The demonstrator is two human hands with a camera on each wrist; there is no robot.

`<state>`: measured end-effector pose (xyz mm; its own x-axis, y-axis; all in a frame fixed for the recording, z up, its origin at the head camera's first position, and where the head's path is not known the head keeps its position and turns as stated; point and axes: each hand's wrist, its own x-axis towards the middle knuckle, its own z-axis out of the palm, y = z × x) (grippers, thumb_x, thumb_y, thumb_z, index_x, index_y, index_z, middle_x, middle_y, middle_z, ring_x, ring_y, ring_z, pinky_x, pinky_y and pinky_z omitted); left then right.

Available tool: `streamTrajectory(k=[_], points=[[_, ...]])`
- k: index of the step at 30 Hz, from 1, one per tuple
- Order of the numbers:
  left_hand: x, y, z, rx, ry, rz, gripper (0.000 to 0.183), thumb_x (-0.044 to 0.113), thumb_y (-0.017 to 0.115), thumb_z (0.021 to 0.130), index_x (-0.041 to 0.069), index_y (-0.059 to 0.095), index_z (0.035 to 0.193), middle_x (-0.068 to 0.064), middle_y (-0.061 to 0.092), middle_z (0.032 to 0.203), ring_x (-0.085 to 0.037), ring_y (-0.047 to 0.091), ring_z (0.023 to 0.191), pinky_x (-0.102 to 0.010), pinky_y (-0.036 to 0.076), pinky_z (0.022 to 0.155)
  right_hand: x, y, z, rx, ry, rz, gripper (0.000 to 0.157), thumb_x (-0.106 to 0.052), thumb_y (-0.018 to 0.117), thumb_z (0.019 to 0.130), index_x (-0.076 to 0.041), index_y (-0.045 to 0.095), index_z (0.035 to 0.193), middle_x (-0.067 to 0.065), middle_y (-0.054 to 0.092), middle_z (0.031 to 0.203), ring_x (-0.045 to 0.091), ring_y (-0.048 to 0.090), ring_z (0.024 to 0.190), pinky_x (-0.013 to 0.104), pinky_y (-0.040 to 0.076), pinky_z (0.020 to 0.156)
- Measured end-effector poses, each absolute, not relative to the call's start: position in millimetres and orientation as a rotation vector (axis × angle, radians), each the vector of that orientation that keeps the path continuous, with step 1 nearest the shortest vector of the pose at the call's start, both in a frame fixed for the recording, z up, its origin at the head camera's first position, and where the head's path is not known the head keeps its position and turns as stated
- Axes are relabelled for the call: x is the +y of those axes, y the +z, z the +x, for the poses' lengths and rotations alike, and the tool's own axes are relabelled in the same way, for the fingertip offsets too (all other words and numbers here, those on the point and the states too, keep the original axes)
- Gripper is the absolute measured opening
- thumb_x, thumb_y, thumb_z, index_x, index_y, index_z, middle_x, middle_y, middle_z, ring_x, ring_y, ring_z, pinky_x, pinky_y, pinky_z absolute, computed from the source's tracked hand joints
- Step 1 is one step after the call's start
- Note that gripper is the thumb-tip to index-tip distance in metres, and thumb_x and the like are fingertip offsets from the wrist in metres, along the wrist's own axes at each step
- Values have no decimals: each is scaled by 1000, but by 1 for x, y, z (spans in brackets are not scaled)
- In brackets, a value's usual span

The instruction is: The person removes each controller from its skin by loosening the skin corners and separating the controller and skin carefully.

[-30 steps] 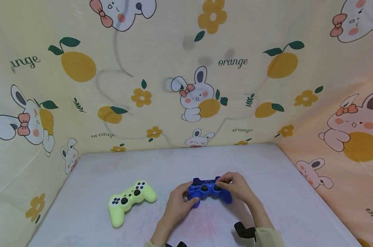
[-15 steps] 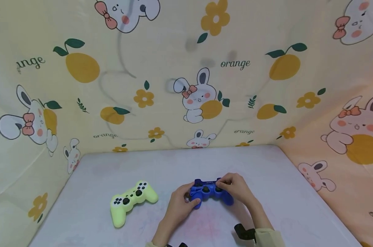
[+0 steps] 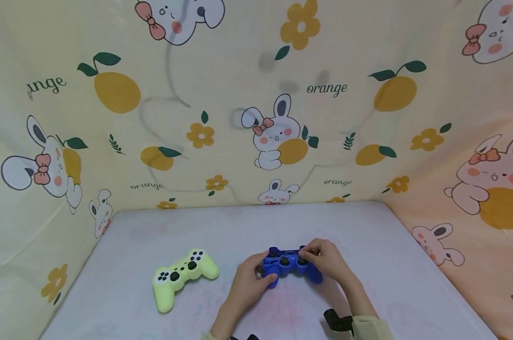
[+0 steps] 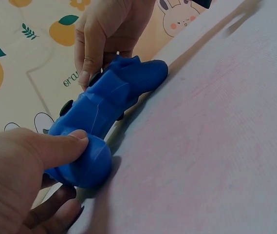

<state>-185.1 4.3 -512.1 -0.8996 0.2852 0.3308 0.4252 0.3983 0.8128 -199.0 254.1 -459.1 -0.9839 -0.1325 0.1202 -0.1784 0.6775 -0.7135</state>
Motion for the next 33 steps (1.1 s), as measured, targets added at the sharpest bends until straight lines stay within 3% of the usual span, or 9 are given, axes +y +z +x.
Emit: streamTrajectory(k=[14, 23, 33], points=[[9, -514, -184, -2584, -1437, -596, 58, 23, 81, 82, 5, 61, 133, -8, 64, 122, -15, 60, 102, -40, 49, 89, 251, -469, -194, -2851, 1244, 303, 10, -9, 60, 99, -9, 64, 90, -1, 56, 83, 16, 51, 76, 33, 44, 69], [21, -505, -179, -2562, -1350, -417, 56, 30, 81, 82, 9, 64, 131, -6, 64, 125, -24, 59, 115, -42, 46, 96, 251, -468, -198, -2821, 1229, 350, 13, -10, 59, 99, -10, 64, 87, -1, 54, 79, 18, 49, 78, 34, 41, 71], [24, -505, -180, -2562, -1356, -278, 53, 37, 83, 78, 15, 69, 125, -2, 68, 117, -22, 63, 109, -42, 50, 89, 252, -467, -189, -2749, 1186, 423, 11, -12, 62, 98, -13, 64, 87, -3, 54, 81, 17, 48, 79, 32, 41, 71]])
